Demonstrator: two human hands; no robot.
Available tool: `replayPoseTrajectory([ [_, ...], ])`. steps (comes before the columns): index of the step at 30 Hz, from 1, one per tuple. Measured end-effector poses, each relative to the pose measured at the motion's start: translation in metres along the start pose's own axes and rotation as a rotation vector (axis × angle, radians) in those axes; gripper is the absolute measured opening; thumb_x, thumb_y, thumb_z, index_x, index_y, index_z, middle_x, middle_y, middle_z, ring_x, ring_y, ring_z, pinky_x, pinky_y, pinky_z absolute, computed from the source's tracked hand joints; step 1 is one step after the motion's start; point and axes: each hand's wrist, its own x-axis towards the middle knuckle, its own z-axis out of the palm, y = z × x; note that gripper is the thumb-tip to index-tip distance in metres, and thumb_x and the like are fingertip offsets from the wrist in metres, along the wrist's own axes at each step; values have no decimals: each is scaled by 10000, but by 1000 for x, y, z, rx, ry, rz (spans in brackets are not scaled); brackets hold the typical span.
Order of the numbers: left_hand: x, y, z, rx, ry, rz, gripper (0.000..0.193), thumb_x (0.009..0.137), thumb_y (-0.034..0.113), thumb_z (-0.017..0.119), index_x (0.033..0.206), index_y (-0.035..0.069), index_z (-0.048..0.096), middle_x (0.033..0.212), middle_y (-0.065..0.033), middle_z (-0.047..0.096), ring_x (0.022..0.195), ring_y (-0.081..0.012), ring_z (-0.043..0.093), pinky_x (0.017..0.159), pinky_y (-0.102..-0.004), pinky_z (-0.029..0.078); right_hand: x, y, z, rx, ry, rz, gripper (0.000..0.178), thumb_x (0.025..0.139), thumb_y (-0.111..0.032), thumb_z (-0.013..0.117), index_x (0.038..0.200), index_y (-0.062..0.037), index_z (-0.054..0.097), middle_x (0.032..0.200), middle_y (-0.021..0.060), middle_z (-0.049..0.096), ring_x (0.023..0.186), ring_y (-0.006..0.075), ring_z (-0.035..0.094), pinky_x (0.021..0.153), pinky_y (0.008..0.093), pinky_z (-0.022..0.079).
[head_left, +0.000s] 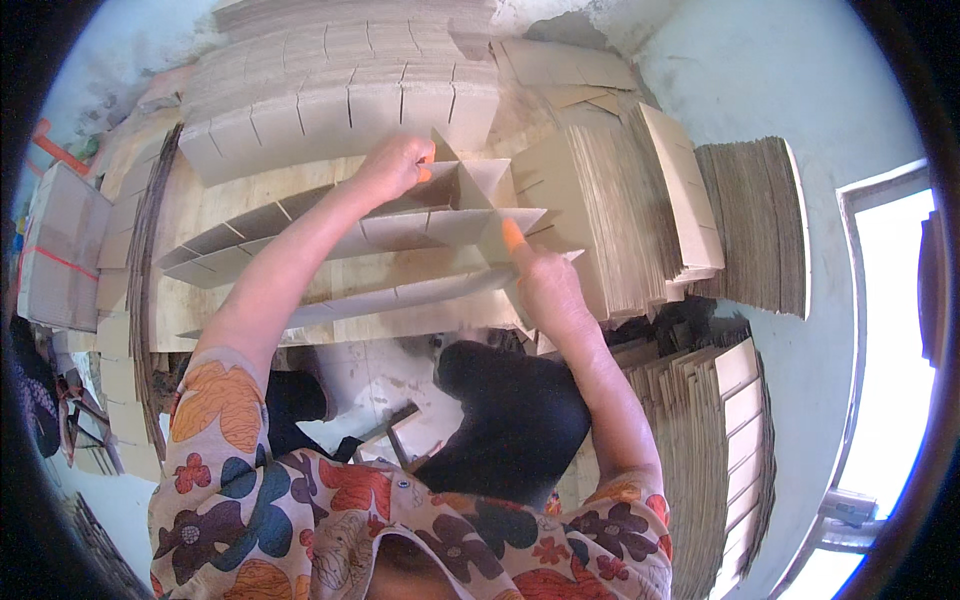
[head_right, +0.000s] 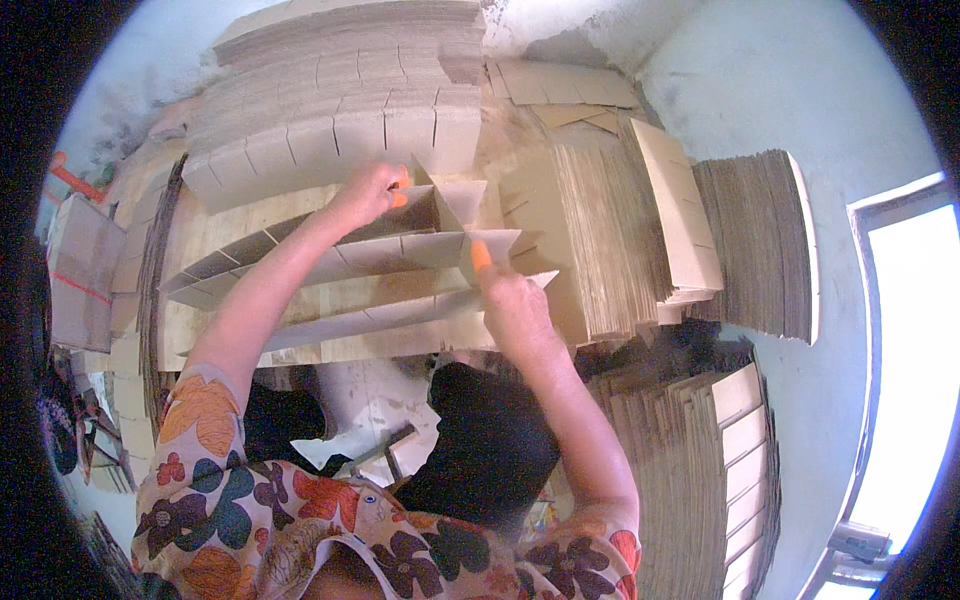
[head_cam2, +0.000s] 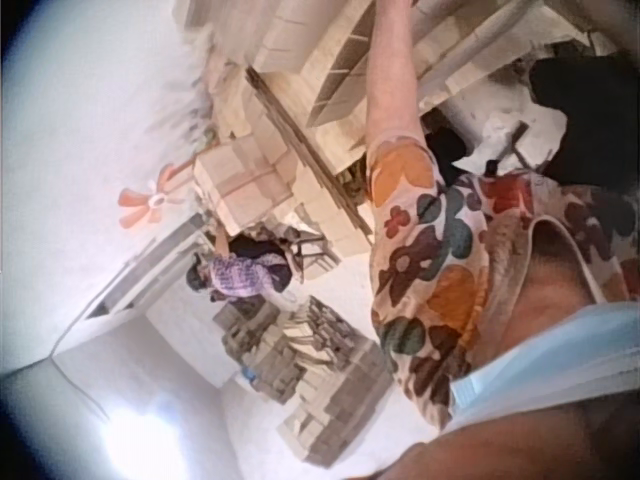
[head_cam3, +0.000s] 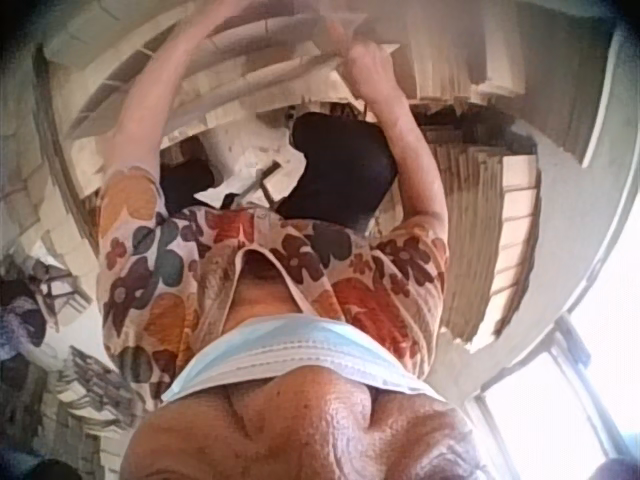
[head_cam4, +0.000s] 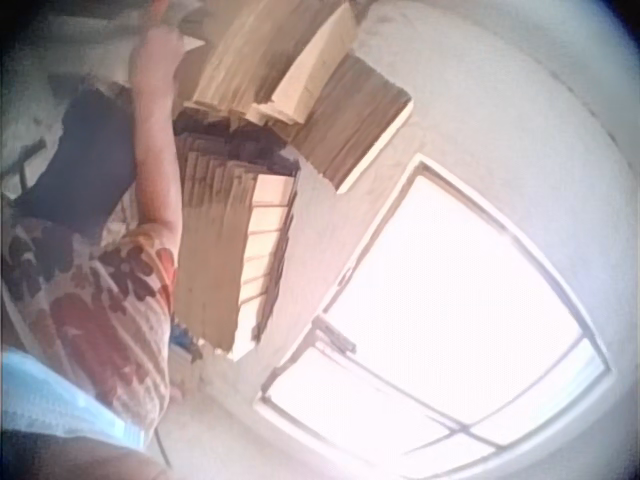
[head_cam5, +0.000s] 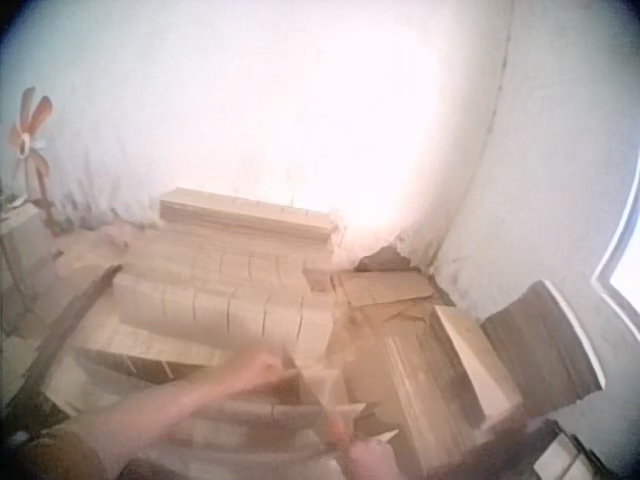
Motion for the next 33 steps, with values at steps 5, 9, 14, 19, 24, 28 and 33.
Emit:
replayPoseTrajectory([
  [5, -12, 0, -15, 15, 54, 11, 220, 707, 134, 719, 862, 12, 623, 795, -183, 617, 742, -342, 598, 664, -432, 459, 0, 11, -4, -48, -198, 71, 602, 714, -22, 578, 1301, -101, 471, 924, 216, 619, 840, 375, 603, 718, 447, 488],
  [9, -54, 38, -61, 106, 169, 48, 342, 756, 188, 698, 1035, 5, 620, 942, -170, 623, 888, -327, 585, 759, -417, 462, -6, 6, -30, 208, -94, 122, 525, 768, -153, 622, 1273, -101, 492, 986, 192, 626, 922, 340, 603, 790, 429, 485],
  [14, -138, 88, -98, 175, 82, -20, 426, 712, 194, 742, 1082, 24, 617, 962, -140, 637, 906, -303, 584, 809, -376, 470, -22, 41, -32, -315, 338, 378, 345, 802, -208, 633, 1103, -48, 582, 999, 151, 581, 990, 315, 542, 790, 431, 474],
  [19, -195, 77, -80, 226, 123, 45, 439, 670, 167, 760, 1060, 18, 625, 908, -131, 631, 859, -293, 579, 750, -382, 472, -22, 54, -10, -416, 133, 542, 286, 769, -174, 677, 1000, -24, 599, 1090, 146, 526, 1090, 318, 467, 822, 463, 444],
  [24, -206, 75, -72, 209, 162, 67, 403, 677, 164, 743, 1011, -32, 627, 836, -116, 643, 832, -260, 576, 747, -370, 442, -21, 59, -5, -420, 138, 553, 321, 731, -137, 699, 1018, -34, 597, 1100, 144, 529, 1110, 316, 461, 880, 488, 402],
  [28, -210, 72, -69, 230, 147, 35, 389, 688, 171, 733, 1003, -31, 630, 850, -117, 650, 854, -261, 575, 775, -369, 431, -19, 62, -1, -383, 122, 554, 334, 737, -103, 655, 1054, -47, 567, 1098, 137, 539, 1109, 317, 469, 891, 489, 394],
  [33, -217, 58, -60, 235, 105, -12, 403, 702, 157, 727, 1064, 16, 616, 864, -148, 611, 851, -303, 558, 790, -426, 431, -11, 60, 0, -362, 86, 560, 353, 733, -93, 624, 1062, -57, 501, 1109, 148, 542, 1089, 329, 495, 860, 487, 423],
])
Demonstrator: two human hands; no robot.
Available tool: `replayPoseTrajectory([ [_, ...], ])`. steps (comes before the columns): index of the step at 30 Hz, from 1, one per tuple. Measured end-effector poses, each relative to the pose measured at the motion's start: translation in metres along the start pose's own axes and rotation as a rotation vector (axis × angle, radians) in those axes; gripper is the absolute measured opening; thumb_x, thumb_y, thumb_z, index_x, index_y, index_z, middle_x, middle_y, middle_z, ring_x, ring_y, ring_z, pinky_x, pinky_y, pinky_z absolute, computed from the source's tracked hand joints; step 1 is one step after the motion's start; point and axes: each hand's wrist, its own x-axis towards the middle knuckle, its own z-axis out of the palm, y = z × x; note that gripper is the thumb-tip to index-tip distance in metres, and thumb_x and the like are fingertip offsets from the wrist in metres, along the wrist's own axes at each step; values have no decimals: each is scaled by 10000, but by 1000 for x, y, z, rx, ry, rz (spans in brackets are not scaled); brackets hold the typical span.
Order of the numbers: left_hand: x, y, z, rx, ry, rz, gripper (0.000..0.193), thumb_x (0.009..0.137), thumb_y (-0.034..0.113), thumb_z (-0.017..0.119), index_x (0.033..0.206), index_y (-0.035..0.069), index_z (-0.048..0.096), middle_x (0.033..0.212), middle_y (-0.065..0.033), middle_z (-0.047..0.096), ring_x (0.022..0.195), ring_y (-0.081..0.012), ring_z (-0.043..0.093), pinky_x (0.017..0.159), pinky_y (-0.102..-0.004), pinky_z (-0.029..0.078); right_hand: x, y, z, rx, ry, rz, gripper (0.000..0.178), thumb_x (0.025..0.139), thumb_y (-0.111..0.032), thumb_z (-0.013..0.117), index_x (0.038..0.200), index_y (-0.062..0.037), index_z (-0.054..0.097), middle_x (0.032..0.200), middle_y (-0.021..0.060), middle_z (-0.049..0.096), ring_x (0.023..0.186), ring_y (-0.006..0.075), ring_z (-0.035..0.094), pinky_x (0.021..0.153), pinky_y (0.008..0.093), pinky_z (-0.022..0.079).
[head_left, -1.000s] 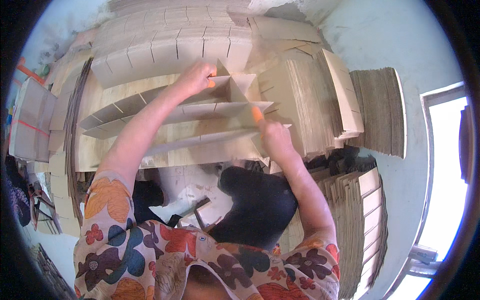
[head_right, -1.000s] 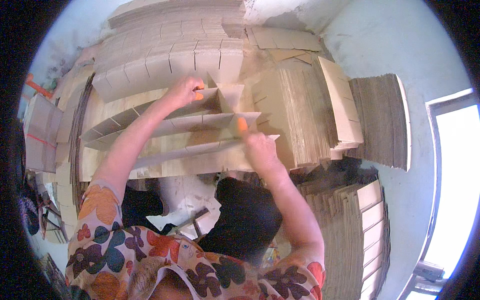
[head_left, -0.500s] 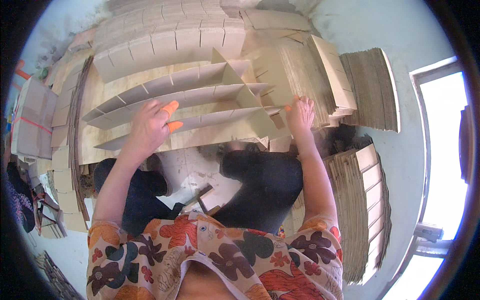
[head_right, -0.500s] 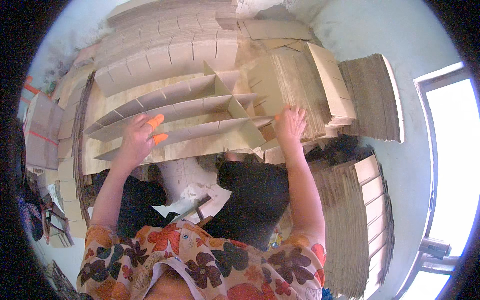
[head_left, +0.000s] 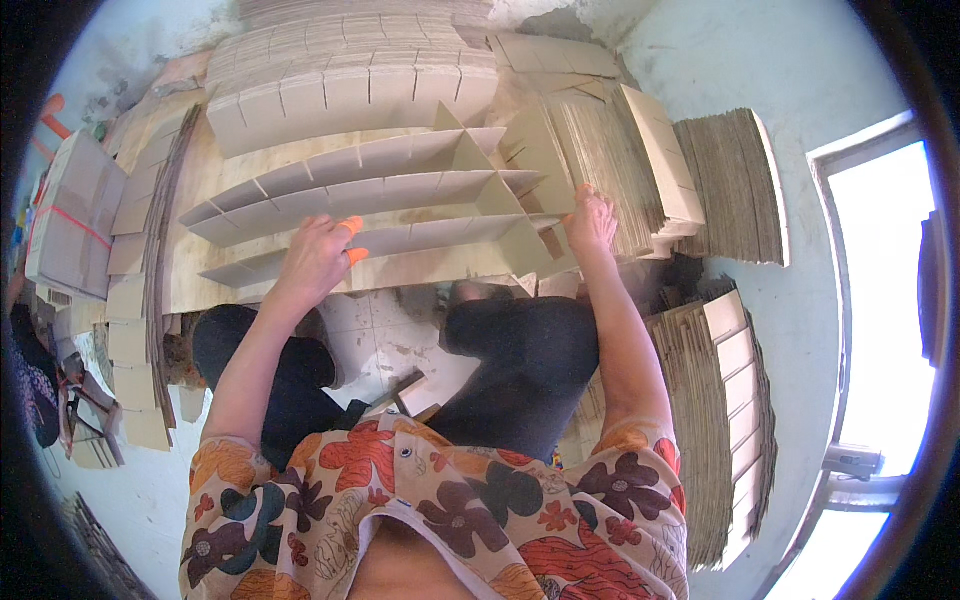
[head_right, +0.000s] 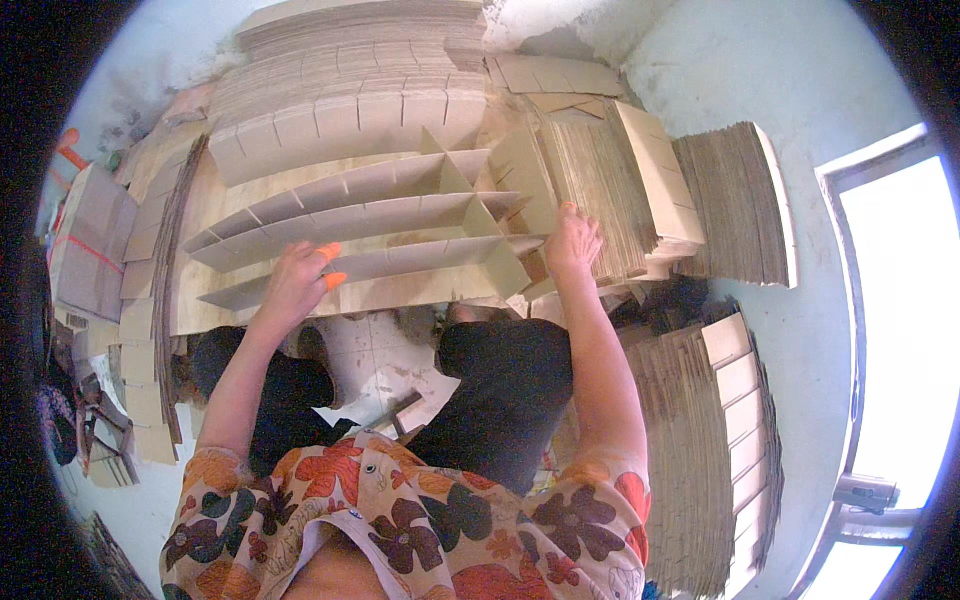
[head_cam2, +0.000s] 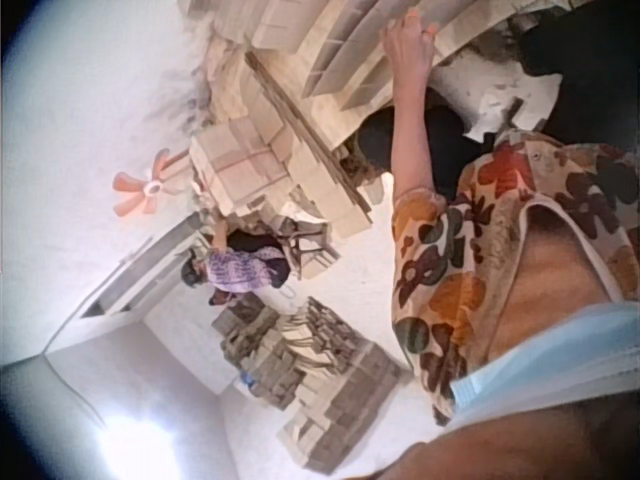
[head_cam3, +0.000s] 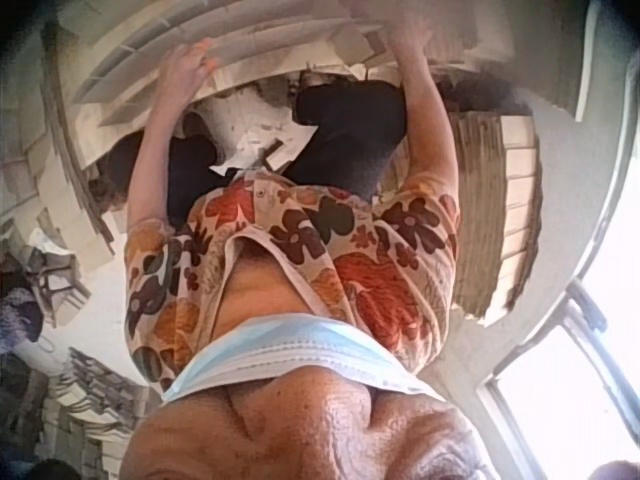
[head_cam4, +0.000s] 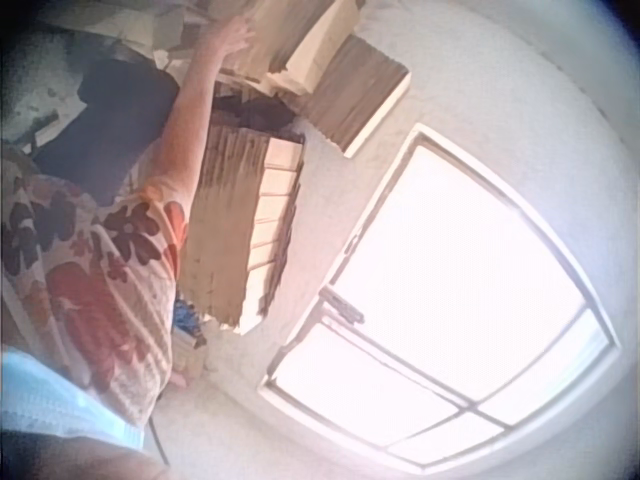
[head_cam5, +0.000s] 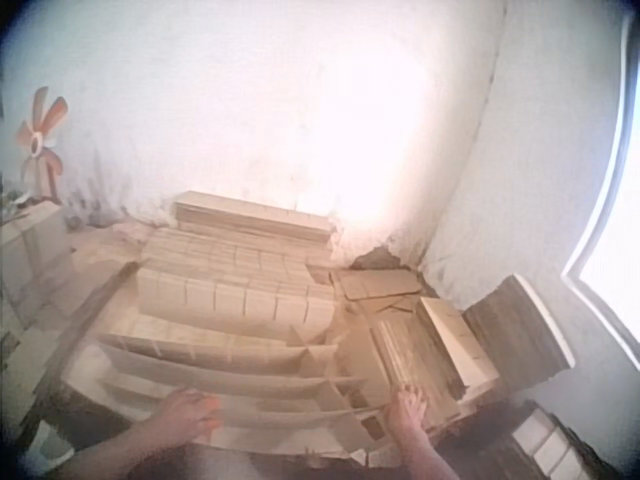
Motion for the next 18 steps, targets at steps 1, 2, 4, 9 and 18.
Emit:
replayPoseTrajectory([
  [1, -1, -2, 2, 13, -6, -11, 398, 706, 154, 723, 1064, 18, 616, 858, -153, 607, 846, -308, 555, 789, -436, 428, 0, -2, 0, 18, 9, 27, 355, 734, -97, 627, 1060, -60, 491, 1114, 154, 541, 1084, 333, 500, 852, 485, 429],
  [2, -3, -4, 3, 3, -6, -13, 392, 708, 148, 721, 1063, 21, 615, 849, -157, 603, 838, -314, 553, 790, -444, 424, 0, -4, 0, 37, 17, 54, 357, 734, -100, 629, 1057, -62, 482, 1119, 159, 539, 1080, 336, 505, 844, 484, 436],
  [4, -2, -5, 6, -26, -7, -11, 382, 711, 137, 716, 1062, 25, 615, 831, -165, 595, 823, -326, 549, 792, -461, 417, 2, 1, 2, 57, 44, 46, 379, 738, -107, 634, 1077, -65, 470, 1130, 168, 530, 1091, 342, 497, 835, 483, 441],
  [9, -2, -1, 6, -42, -8, -49, 358, 713, 123, 709, 1048, 33, 617, 792, -158, 585, 806, -327, 544, 760, -430, 437, 5, 0, 1, 101, 53, 52, 412, 746, -147, 658, 1109, -98, 468, 1071, 173, 582, 1040, 349, 546, 827, 481, 452],
  [18, -9, -18, 22, -96, 87, 11, 149, 742, 34, 623, 887, 13, 651, 716, -214, 577, 682, -385, 571, 591, -448, 446, 3, 17, -31, 190, 324, 174, 470, 756, -242, 687, 1190, -116, 559, 1008, 173, 650, 986, 330, 605, 847, 442, 459],
])
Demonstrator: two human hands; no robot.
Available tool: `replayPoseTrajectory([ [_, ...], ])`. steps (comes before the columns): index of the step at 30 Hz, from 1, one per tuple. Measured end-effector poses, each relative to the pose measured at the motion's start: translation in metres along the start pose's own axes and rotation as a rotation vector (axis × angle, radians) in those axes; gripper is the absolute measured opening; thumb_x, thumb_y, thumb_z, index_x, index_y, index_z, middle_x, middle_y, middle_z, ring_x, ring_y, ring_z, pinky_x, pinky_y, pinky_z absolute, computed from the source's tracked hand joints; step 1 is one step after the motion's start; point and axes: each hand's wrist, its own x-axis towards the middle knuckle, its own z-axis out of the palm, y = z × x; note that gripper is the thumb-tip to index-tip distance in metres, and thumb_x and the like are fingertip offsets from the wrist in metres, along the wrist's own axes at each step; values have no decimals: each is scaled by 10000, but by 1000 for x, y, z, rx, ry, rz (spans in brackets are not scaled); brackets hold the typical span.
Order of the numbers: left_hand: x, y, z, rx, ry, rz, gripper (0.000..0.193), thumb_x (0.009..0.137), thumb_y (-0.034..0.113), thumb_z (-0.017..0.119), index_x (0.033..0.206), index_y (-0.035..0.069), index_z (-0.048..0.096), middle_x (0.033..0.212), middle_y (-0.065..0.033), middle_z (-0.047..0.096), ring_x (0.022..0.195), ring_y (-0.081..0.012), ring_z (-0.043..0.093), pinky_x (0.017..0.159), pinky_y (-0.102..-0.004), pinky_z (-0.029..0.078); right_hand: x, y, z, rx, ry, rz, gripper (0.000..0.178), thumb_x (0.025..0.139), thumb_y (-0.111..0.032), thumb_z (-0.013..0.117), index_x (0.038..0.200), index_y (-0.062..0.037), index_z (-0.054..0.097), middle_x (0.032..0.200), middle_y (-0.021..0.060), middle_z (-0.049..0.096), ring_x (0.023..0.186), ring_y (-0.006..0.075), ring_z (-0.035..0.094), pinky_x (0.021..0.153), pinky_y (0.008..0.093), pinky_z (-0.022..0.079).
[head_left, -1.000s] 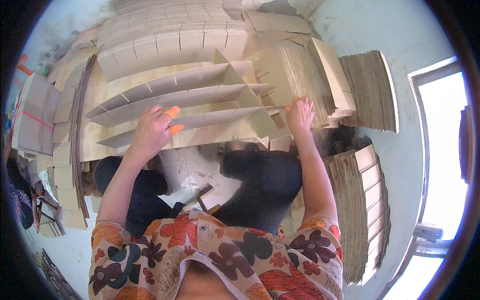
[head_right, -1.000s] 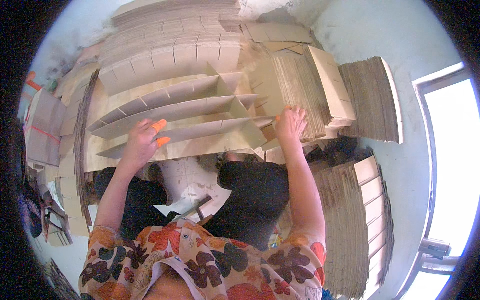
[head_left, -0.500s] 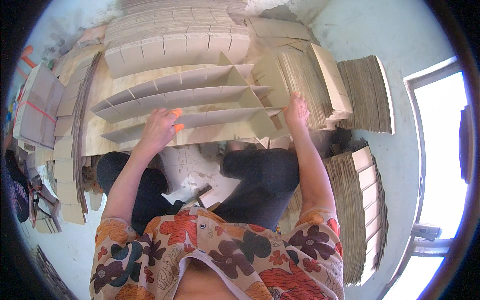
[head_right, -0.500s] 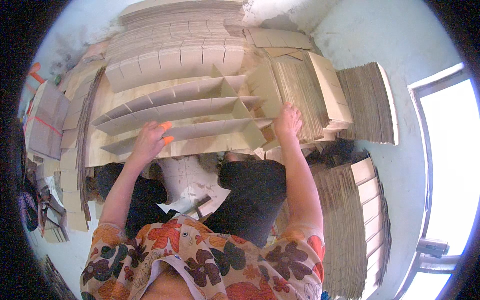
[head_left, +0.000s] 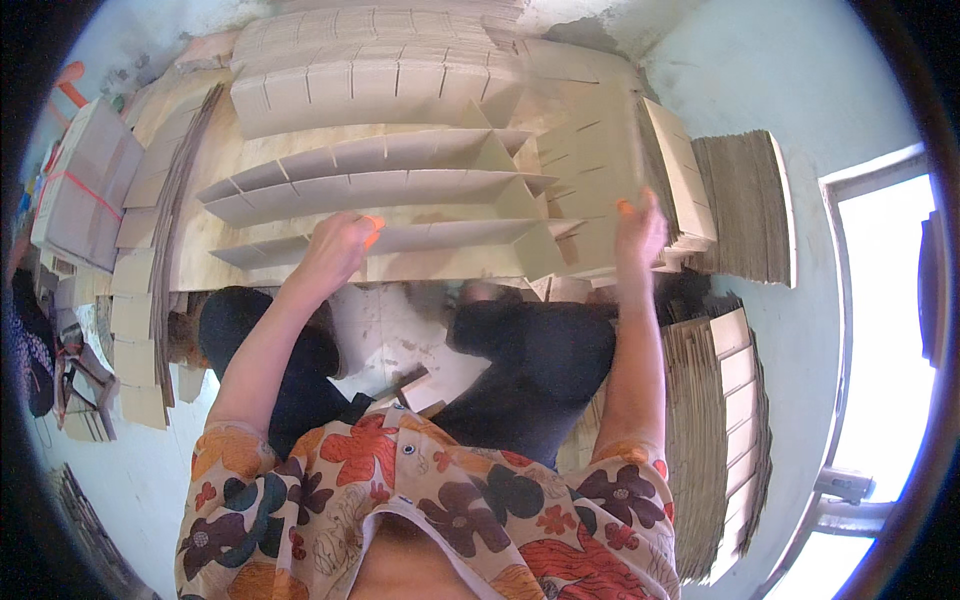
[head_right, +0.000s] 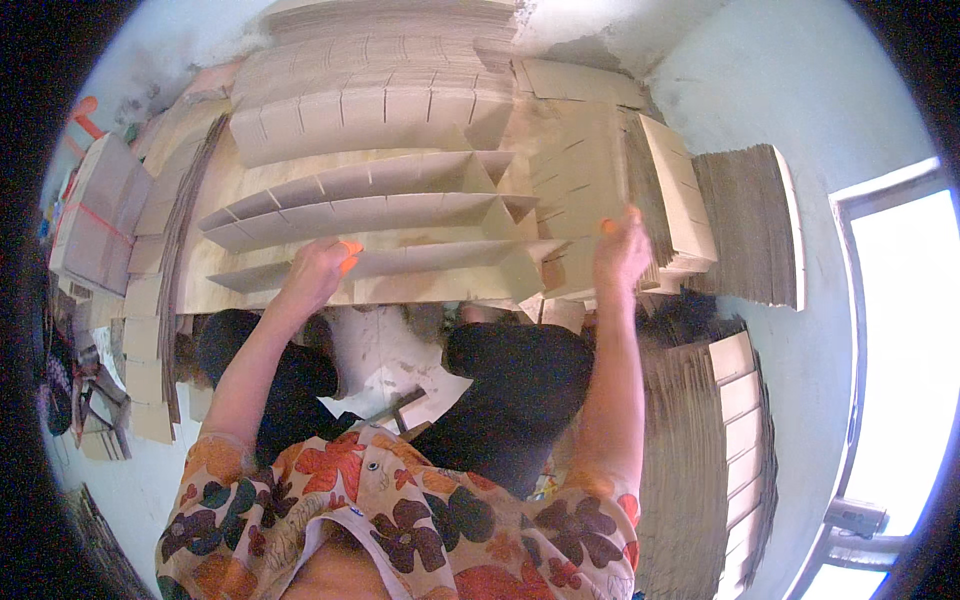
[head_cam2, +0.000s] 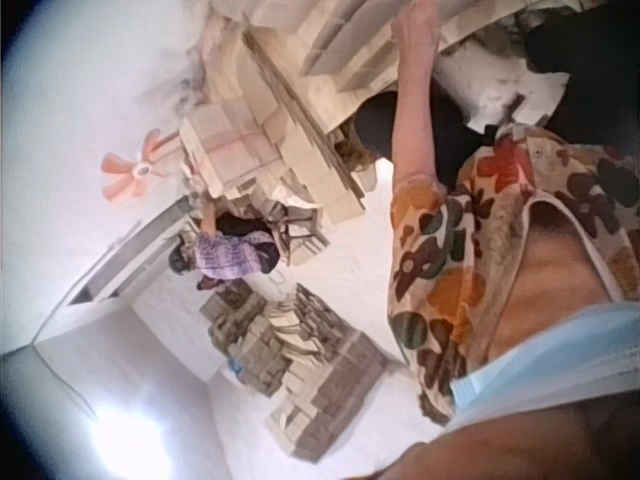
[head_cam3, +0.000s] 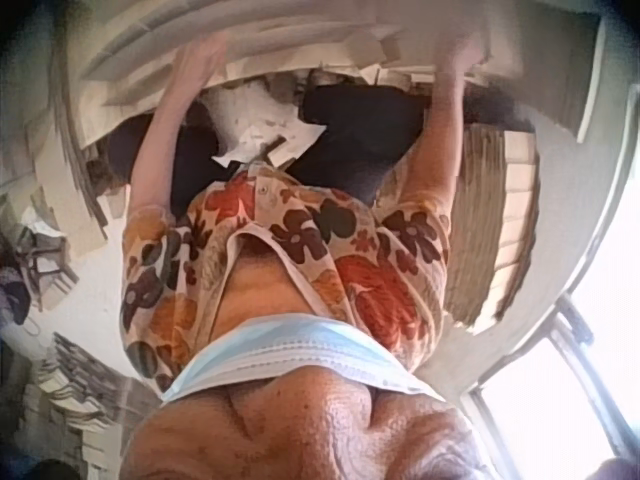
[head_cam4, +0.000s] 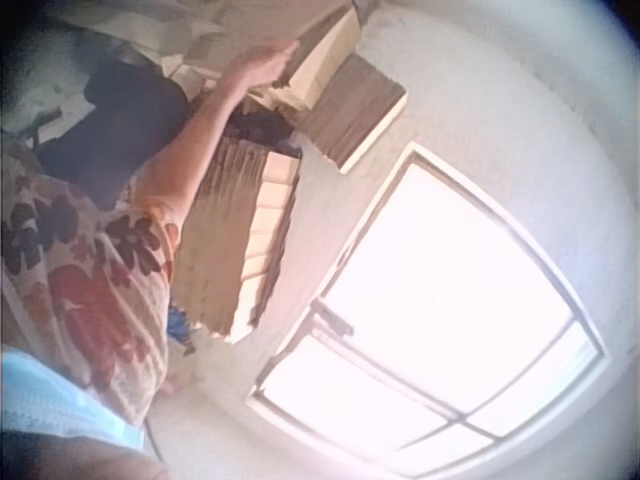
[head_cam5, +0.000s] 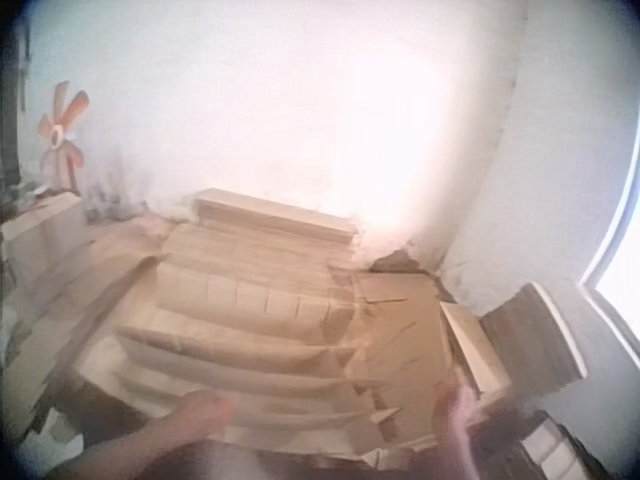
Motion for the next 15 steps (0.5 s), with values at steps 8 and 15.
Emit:
replayPoseTrajectory([
  [8, 6, 5, -4, 33, -60, -27, 108, 758, 32, 583, 842, -7, 639, 705, -242, 568, 674, -401, 576, 567, -456, 442, 36, -21, -91, 764, -175, -66, 500, 785, -217, 709, 1200, 17, 558, 1028, 175, 653, 928, 203, 605, 762, 313, 477],
  [15, 8, 4, -5, -12, -29, -57, 160, 771, 76, 643, 925, 32, 658, 761, -218, 607, 734, -388, 597, 617, -450, 466, 2, -45, -26, 526, -420, 8, 312, 728, -235, 761, 859, 13, 626, 752, 75, 643, 658, 156, 567, 634, 316, 480],
])
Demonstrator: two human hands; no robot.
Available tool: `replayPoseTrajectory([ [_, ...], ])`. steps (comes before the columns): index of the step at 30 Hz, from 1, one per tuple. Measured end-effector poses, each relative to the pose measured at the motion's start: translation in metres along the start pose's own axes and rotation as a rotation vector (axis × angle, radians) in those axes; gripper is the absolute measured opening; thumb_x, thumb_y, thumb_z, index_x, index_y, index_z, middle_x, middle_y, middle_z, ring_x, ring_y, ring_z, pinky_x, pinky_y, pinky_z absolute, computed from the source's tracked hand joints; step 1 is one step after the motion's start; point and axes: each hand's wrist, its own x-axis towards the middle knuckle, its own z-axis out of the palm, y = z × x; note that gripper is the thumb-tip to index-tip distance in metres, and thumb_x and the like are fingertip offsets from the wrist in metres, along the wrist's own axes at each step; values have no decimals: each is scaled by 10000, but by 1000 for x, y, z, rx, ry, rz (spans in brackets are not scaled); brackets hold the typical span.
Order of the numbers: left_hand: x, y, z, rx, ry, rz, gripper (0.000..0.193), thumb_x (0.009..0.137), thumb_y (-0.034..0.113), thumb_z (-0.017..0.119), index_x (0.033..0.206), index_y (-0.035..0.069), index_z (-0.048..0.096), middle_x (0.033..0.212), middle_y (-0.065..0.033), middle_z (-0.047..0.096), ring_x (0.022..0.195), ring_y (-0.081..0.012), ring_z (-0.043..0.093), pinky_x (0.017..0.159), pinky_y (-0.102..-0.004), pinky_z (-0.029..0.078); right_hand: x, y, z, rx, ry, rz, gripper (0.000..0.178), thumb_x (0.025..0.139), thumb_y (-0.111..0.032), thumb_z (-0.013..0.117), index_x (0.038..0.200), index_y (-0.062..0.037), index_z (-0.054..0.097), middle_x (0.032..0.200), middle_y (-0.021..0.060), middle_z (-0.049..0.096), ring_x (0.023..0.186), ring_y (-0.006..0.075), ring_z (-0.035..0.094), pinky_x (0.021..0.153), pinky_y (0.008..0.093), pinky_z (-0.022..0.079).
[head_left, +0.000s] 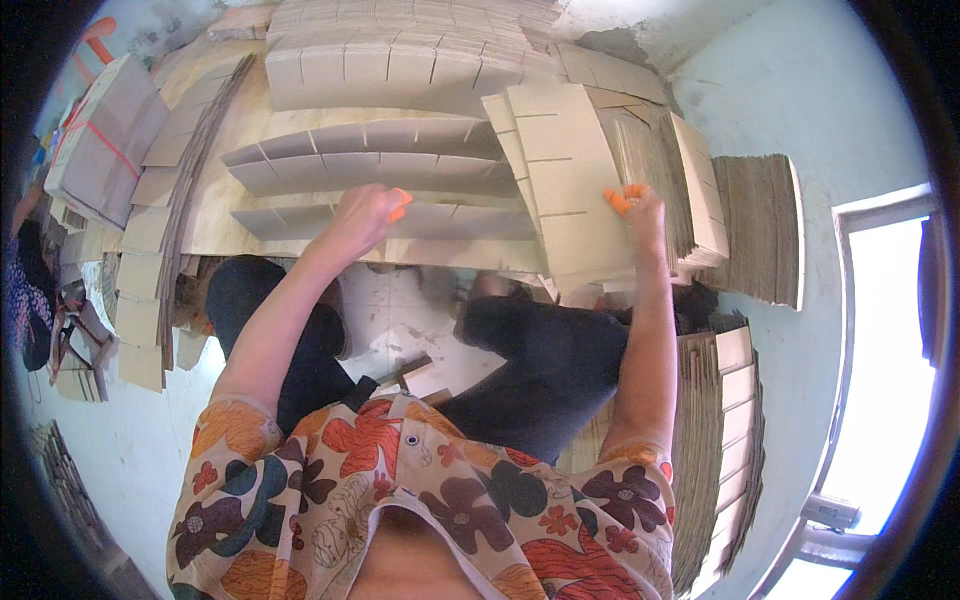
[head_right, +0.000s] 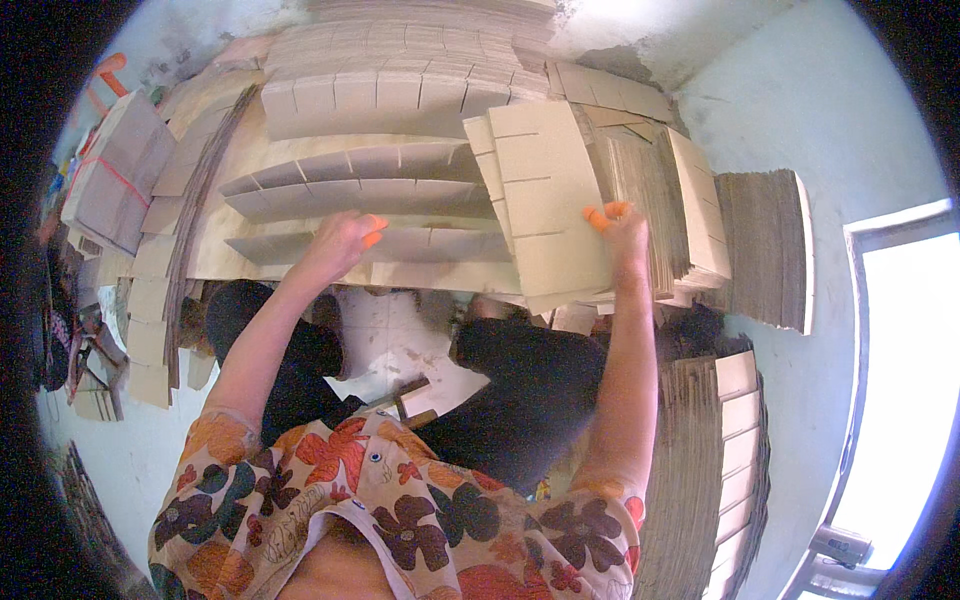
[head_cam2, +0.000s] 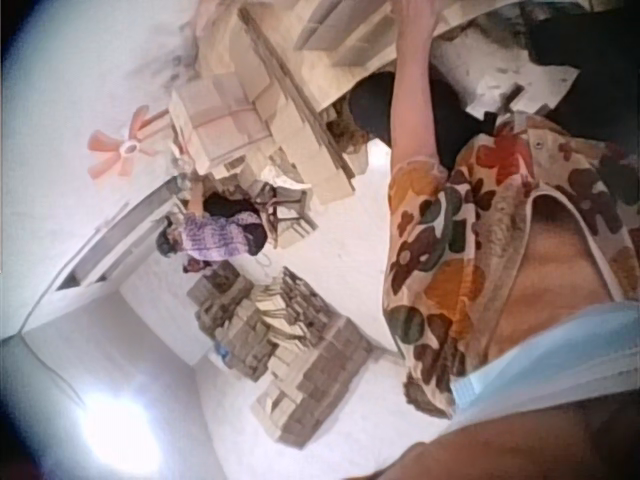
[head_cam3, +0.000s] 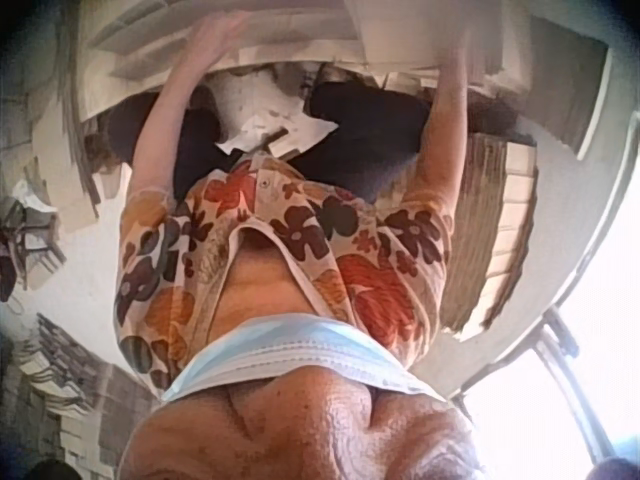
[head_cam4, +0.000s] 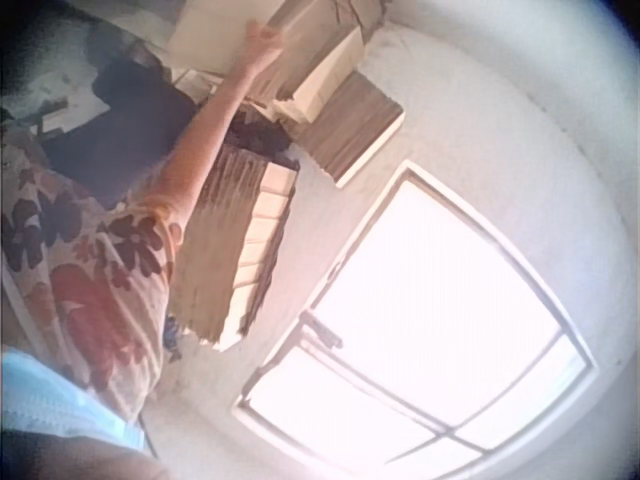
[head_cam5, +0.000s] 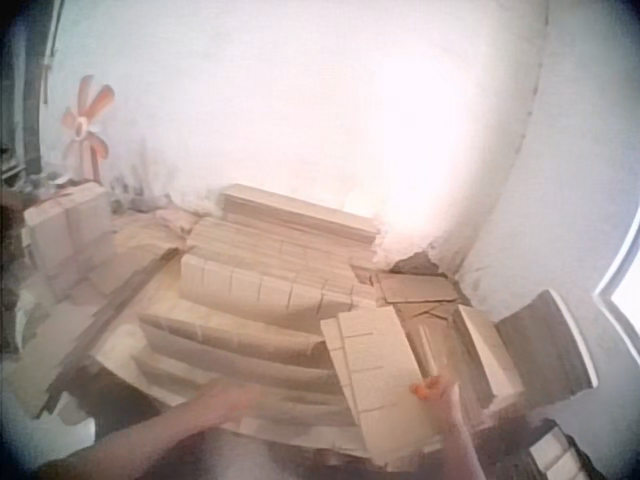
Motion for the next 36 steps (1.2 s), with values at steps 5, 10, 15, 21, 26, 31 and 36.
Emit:
replayPoseTrajectory([
  [5, 0, -3, 4, 32, -18, -21, 183, 750, 78, 676, 928, 41, 667, 778, -199, 625, 737, -372, 609, 636, -437, 484, 5, 26, 10, 34, 62, -6, 173, 728, -154, 736, 763, 2, 670, 696, 39, 645, 604, 113, 526, 558, 280, 439],
  [10, -1, -4, 8, 19, 9, -8, 168, 743, 79, 679, 903, 29, 674, 795, -199, 632, 734, -362, 614, 647, -429, 494, 7, 25, -2, 292, 183, -81, 153, 751, -134, 705, 816, 4, 694, 707, 26, 632, 616, 93, 499, 558, 261, 416],
  [15, -3, 1, 3, 6, -13, -41, 177, 742, 92, 681, 906, 24, 672, 812, -199, 631, 749, -360, 616, 659, -432, 490, 3, -3, -22, -3, 305, -56, 207, 786, -199, 672, 814, 5, 699, 702, 132, 653, 624, 151, 536, 599, 312, 443],
  [21, 2, 17, -10, 105, -18, -28, 282, 740, 184, 696, 963, 20, 644, 799, -171, 633, 784, -337, 603, 714, -426, 468, 4, 3, -20, -93, 212, -103, 335, 802, -320, 641, 831, 11, 688, 657, 200, 594, 600, 220, 547, 610, 361, 445],
  [26, 6, 22, -11, 125, -61, -29, 359, 735, 245, 703, 1005, 22, 624, 796, -143, 621, 825, -307, 586, 753, -418, 450, 0, 1, -14, -200, 179, -215, 319, 774, -304, 656, 858, 2, 695, 705, 207, 622, 629, 206, 579, 633, 339, 459],
  [31, 6, 26, -12, 147, -37, -73, 374, 730, 249, 709, 1010, 17, 625, 759, -137, 607, 806, -299, 589, 746, -414, 450, -4, -9, -33, -62, 194, -237, 252, 777, -243, 659, 849, -5, 704, 710, 143, 658, 638, 145, 569, 638, 294, 458],
  [36, 8, 26, -13, 97, 59, 22, 376, 728, 241, 711, 1015, 15, 624, 748, -138, 607, 790, -303, 588, 756, -411, 450, -9, -41, -54, -62, 249, -218, 222, 789, -208, 666, 837, 7, 694, 682, 83, 642, 644, 115, 530, 632, 268, 441],
])
